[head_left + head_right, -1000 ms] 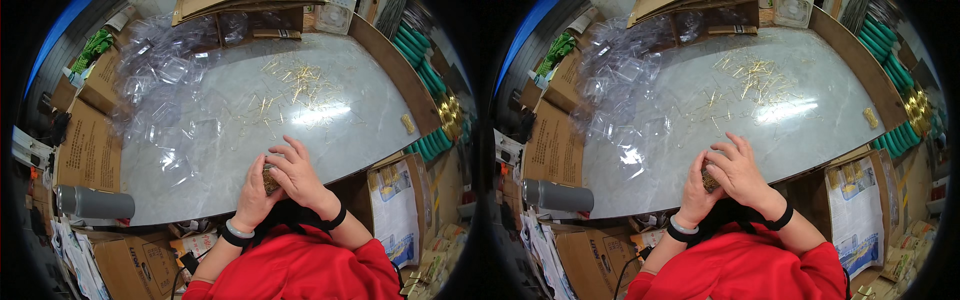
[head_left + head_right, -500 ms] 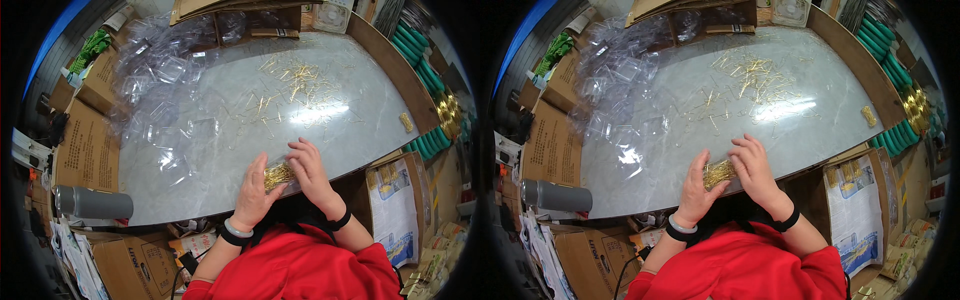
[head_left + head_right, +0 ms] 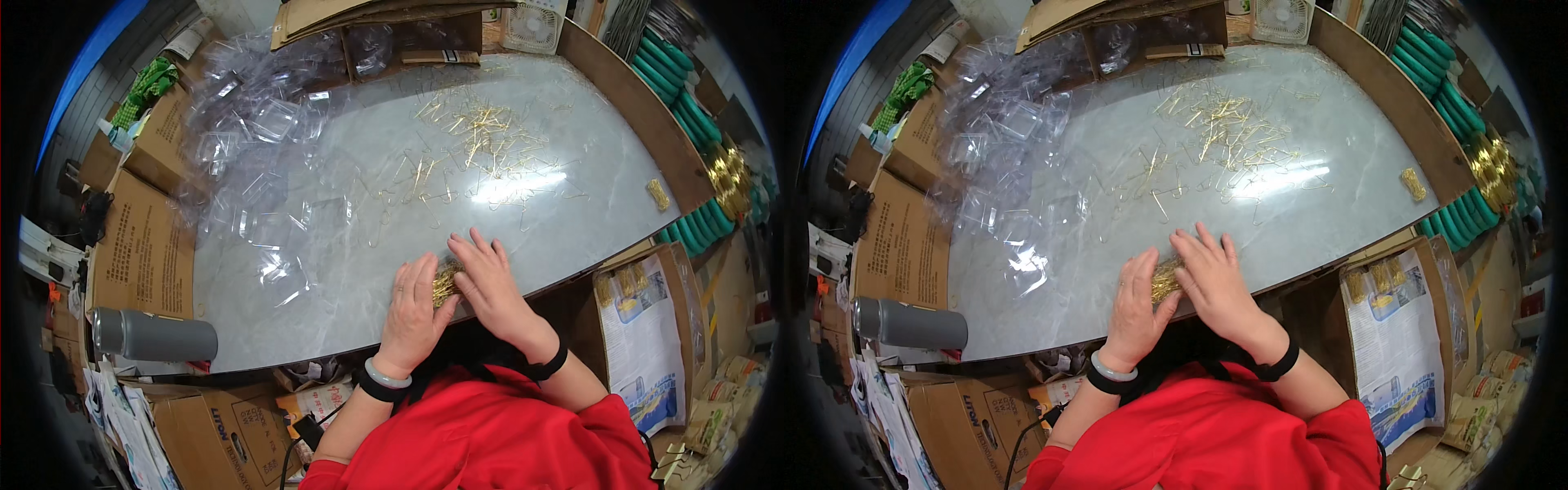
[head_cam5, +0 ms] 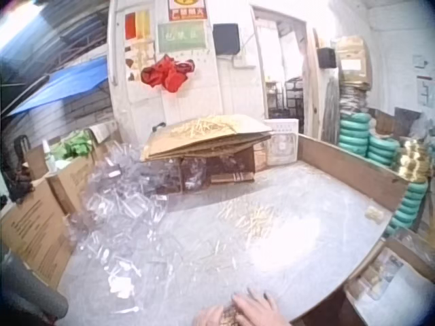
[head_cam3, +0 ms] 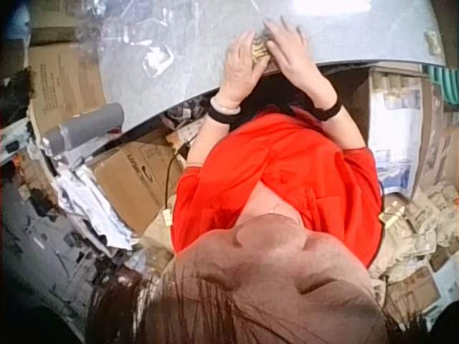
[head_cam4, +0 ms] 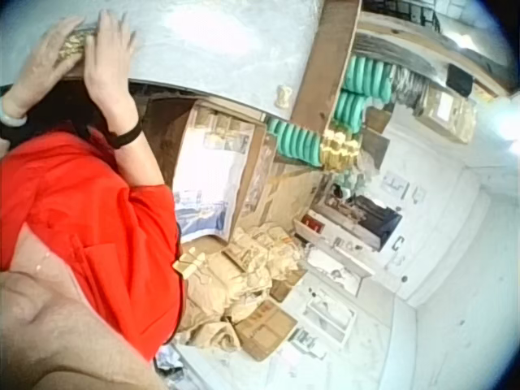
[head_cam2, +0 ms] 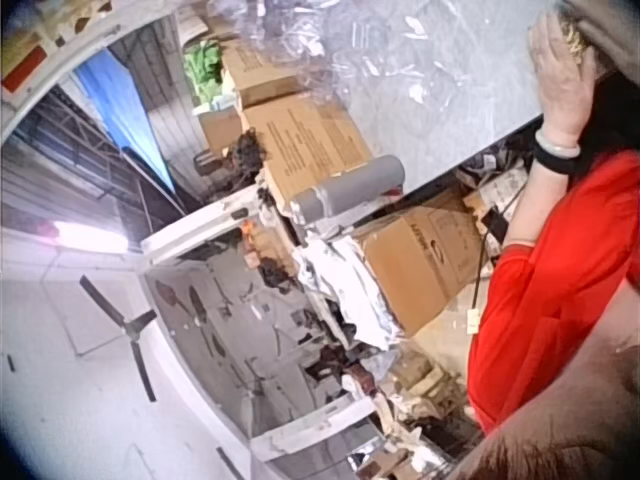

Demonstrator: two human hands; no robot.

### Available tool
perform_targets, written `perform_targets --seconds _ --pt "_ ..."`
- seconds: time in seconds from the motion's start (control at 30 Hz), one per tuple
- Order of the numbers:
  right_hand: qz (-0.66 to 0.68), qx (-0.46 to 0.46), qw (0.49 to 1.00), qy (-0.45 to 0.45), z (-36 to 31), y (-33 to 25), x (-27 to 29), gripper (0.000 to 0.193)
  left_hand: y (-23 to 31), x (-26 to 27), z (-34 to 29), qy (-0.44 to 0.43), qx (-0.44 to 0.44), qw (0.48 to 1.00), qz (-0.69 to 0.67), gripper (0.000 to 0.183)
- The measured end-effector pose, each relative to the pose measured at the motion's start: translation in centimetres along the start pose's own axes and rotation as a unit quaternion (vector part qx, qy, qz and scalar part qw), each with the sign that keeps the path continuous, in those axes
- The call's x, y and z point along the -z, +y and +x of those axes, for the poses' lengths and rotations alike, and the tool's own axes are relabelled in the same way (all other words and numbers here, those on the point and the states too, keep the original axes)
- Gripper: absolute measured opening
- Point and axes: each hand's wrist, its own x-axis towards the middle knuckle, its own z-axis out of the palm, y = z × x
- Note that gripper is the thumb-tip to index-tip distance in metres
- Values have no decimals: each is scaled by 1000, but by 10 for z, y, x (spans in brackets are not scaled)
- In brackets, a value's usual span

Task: Sorting and grouping small gold-colored metal pins on a workbench.

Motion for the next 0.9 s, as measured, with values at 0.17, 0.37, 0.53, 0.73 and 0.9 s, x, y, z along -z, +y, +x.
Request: perform_targets --seconds 0.17,0.37,0.53,0.73,0.9 --pt "34 19 999 -22 28 15 18 31 -2 6 1 -15 -25 1000 -4 71" --pt "132 -158 978 11 13 2 32 22 7 12 -6 170 122 977 27 64" --pt "139 -202 968 56 -14 -17 19 22 10 13 -18 58 158 986 11 59" --pt "102 -76 991 51 -26 -36 8 17 16 6 -12 37 109 991 69 69" --pt "48 -114 989 86 -2 -11 24 10 16 3 -9 29 89 992 83 73"
